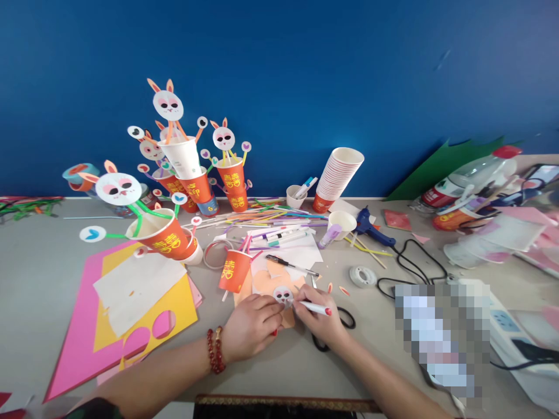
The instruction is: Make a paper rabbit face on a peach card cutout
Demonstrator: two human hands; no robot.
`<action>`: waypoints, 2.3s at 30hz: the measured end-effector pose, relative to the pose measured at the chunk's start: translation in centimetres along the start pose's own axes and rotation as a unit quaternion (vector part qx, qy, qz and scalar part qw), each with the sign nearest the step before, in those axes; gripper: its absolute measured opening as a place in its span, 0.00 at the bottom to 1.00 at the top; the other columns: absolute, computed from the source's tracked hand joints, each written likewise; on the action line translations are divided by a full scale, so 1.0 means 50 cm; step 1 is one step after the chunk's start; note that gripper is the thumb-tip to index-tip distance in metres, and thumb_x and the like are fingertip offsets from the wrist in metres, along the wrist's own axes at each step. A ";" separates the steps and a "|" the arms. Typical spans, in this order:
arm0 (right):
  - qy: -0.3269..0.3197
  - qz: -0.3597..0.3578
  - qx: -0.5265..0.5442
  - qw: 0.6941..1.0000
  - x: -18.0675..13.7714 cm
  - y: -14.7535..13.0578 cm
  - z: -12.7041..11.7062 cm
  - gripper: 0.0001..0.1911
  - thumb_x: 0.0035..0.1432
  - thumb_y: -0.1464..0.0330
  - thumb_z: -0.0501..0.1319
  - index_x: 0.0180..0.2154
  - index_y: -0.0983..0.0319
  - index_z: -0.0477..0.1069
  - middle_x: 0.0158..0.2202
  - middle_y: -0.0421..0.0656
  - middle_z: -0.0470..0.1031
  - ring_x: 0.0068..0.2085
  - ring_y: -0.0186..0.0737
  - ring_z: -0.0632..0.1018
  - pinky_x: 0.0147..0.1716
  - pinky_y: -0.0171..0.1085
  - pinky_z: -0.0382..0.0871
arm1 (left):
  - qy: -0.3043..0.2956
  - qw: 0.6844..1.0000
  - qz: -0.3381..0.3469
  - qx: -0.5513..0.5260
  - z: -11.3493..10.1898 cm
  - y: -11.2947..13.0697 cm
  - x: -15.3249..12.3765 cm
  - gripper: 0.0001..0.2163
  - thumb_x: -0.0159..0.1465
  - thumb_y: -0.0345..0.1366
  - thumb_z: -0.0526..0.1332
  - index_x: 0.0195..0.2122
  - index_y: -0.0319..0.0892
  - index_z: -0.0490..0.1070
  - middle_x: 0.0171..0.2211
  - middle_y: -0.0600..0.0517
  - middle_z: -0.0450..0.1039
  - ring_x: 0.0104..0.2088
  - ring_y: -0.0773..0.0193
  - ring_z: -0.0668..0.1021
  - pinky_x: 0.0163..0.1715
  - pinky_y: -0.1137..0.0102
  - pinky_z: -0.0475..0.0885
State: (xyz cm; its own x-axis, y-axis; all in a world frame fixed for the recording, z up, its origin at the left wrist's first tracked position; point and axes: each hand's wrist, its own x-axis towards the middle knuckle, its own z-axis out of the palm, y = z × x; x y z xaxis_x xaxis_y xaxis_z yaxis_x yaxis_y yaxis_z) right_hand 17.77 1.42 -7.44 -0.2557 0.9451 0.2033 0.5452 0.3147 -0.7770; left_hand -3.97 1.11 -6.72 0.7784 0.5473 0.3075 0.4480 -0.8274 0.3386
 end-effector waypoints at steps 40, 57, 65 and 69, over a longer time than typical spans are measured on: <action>0.027 -0.023 0.015 0.999 -0.004 0.012 0.006 0.09 0.56 0.73 0.55 0.25 0.59 0.60 0.20 0.36 0.64 0.22 0.35 0.67 0.25 0.34 0.57 | -0.005 1.000 0.005 0.000 -0.004 -0.001 0.004 0.05 0.65 0.32 0.56 0.39 0.41 0.70 0.49 0.48 0.75 0.48 0.56 0.74 0.43 0.61 0.69; 0.034 0.022 0.096 0.995 -0.010 -0.014 -0.012 0.04 0.59 0.70 0.56 0.31 0.59 0.65 0.24 0.38 0.68 0.23 0.35 0.69 0.23 0.33 0.60 | 0.016 1.000 0.005 -0.016 -0.023 -0.013 -0.006 0.08 0.65 0.32 0.54 0.43 0.40 0.69 0.47 0.46 0.76 0.49 0.56 0.74 0.46 0.62 0.72; 0.002 0.043 0.125 0.991 -0.017 -0.035 0.001 0.07 0.59 0.72 0.55 0.28 0.59 0.64 0.23 0.37 0.66 0.24 0.34 0.67 0.24 0.33 0.60 | 0.010 1.000 0.007 0.004 -0.020 -0.017 -0.008 0.08 0.65 0.32 0.53 0.42 0.40 0.69 0.45 0.45 0.77 0.48 0.57 0.76 0.45 0.62 0.73; -0.002 0.072 0.125 0.990 -0.017 -0.041 0.009 0.06 0.59 0.69 0.57 0.29 0.60 0.65 0.23 0.37 0.65 0.23 0.34 0.66 0.23 0.33 0.60 | 0.015 1.000 0.009 -0.008 -0.020 -0.019 -0.011 0.08 0.65 0.31 0.53 0.42 0.40 0.69 0.45 0.46 0.77 0.47 0.58 0.76 0.44 0.63 0.73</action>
State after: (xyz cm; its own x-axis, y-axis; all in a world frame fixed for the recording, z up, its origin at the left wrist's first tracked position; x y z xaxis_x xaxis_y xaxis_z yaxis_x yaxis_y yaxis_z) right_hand 16.48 -0.06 -6.28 -0.1921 0.9783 0.0774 0.3624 0.1440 -0.9208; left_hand -5.28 1.73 -6.31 0.7728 0.5363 0.3393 0.4272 -0.8350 0.3468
